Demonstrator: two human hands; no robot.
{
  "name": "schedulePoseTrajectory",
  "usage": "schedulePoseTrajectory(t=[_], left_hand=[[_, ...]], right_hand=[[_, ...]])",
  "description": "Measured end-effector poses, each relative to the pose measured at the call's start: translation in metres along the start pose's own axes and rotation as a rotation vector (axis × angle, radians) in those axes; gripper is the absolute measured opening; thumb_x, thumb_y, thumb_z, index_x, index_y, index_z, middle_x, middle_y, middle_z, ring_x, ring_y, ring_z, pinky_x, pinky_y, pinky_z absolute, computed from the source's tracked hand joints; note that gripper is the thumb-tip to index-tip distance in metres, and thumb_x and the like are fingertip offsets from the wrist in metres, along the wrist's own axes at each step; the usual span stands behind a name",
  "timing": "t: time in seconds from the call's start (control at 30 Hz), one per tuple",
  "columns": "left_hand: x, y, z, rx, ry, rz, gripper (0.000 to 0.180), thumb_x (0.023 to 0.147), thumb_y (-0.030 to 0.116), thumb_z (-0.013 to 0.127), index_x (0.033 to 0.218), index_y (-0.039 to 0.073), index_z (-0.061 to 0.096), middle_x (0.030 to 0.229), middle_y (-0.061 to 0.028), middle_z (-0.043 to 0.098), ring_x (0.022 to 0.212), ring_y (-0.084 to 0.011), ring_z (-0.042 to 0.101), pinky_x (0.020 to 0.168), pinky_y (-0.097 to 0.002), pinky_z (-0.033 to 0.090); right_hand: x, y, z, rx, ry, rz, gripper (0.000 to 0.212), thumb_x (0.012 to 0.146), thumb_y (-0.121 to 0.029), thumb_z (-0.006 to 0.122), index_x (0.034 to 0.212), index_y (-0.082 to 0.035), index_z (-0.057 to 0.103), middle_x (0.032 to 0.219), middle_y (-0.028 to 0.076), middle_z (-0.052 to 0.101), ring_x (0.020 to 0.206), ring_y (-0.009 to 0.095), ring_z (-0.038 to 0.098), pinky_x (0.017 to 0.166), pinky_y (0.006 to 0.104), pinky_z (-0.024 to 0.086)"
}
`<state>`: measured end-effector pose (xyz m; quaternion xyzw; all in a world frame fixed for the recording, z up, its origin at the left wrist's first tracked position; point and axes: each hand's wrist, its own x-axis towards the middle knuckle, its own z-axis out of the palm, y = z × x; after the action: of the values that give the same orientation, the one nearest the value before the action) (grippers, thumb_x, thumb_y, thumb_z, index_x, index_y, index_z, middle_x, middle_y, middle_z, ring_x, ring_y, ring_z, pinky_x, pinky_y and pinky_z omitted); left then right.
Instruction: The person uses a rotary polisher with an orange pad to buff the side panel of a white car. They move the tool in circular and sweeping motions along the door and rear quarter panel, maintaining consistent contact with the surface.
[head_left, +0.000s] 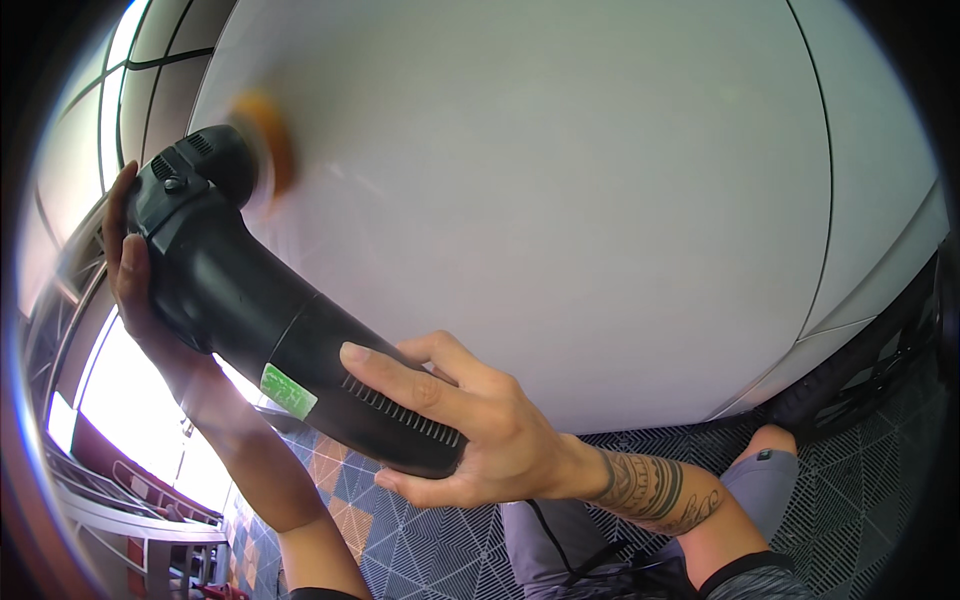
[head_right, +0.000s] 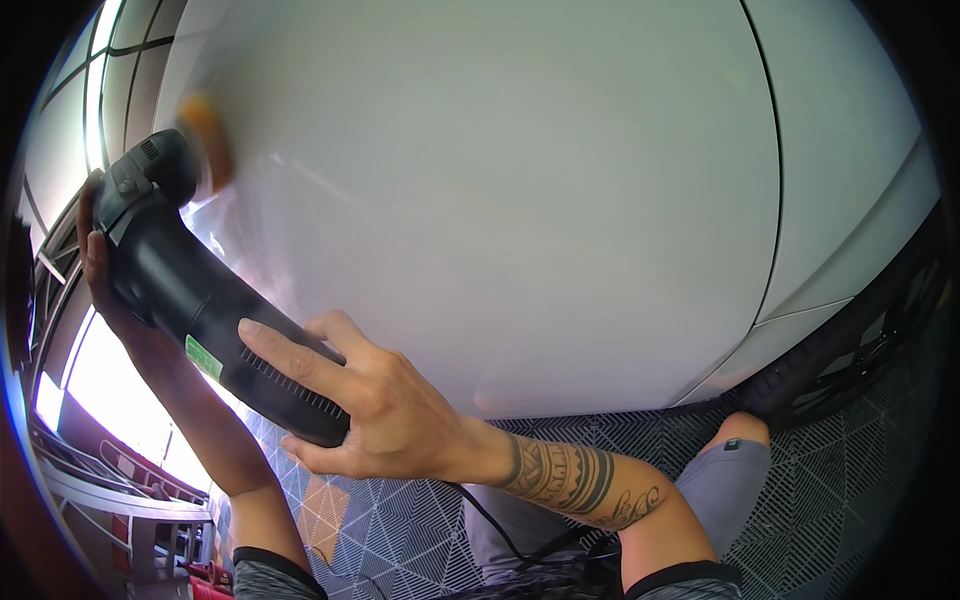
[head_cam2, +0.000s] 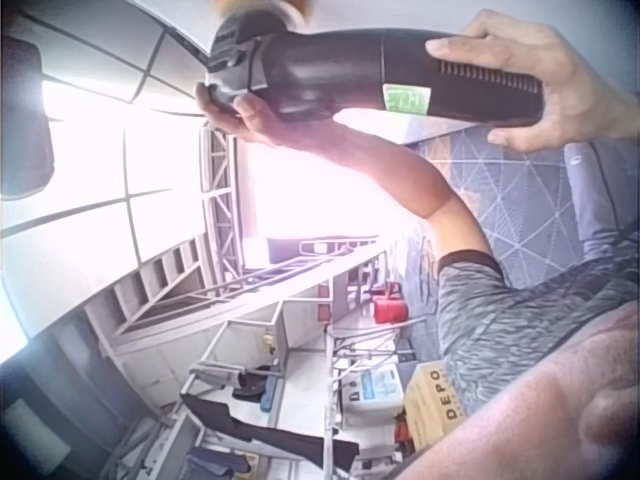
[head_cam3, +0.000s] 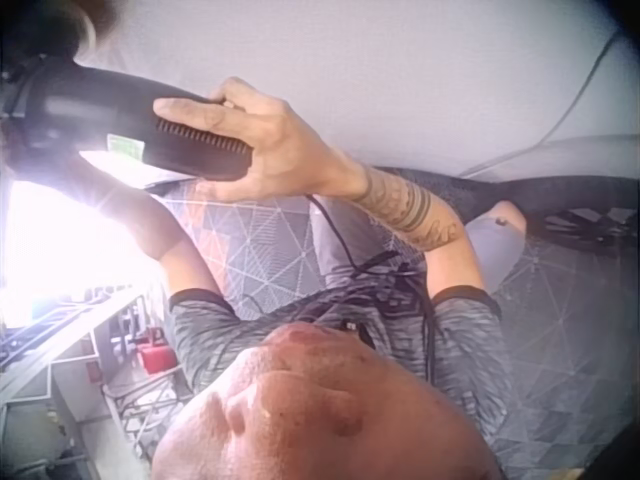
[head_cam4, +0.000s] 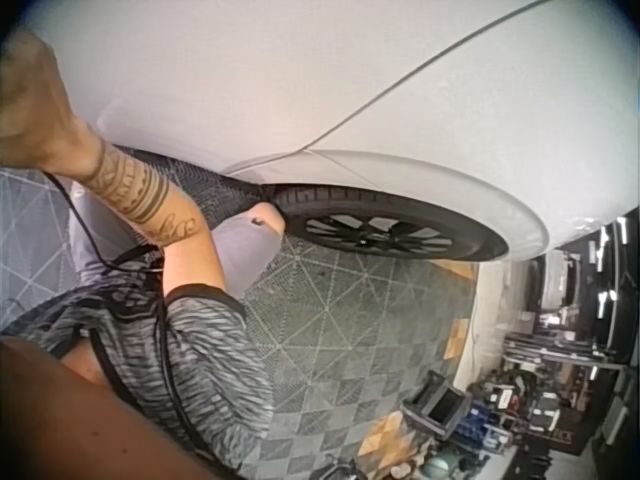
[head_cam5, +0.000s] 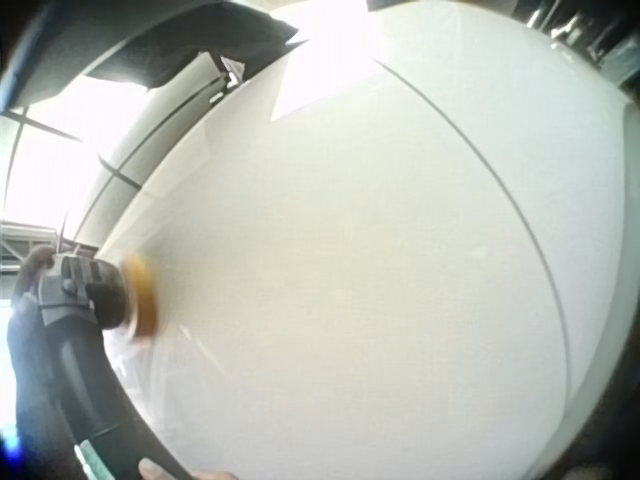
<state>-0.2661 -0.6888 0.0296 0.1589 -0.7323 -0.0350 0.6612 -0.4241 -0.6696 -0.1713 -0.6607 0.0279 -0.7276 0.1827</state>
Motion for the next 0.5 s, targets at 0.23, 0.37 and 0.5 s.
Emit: schedulePoseTrajectory(t=[0.23,0.37,0.5], left_hand=[[0.003,0.003,0.013,0.028,-0.028,0.025,0.072,0.079,0.037,0.064,0.139,0.001,0.045,0.121,-0.0219,0.057,0.104,-0.0306,0.065,0.092,-0.0401,0.056],[0.005,0.007,0.017,0.027,-0.061,0.023,0.072,0.080,0.036,0.063,0.140,0.000,0.044,0.119,-0.0225,0.059,0.101,-0.0307,0.067,0.089,-0.0401,0.057],[0.012,0.006,0.014,0.015,-0.130,0.014,0.071,0.081,0.034,0.062,0.140,0.000,0.044,0.118,-0.0229,0.060,0.100,-0.0308,0.067,0.088,-0.0393,0.058]], right_hand=[[0.001,-0.006,-0.012,-0.010,0.013,-0.006,0.081,0.070,-0.016,0.078,0.145,-0.011,0.046,0.110,0.020,0.054,0.080,0.028,0.065,0.068,0.0354,0.057],[0.001,-0.009,-0.017,-0.018,0.021,-0.024,0.082,0.070,-0.016,0.078,0.145,-0.011,0.045,0.110,0.020,0.054,0.080,0.027,0.066,0.067,0.0340,0.058],[0.000,-0.011,-0.021,-0.023,0.024,-0.033,0.083,0.070,-0.016,0.079,0.145,-0.010,0.045,0.110,0.020,0.054,0.080,0.026,0.066,0.065,0.0329,0.059]])
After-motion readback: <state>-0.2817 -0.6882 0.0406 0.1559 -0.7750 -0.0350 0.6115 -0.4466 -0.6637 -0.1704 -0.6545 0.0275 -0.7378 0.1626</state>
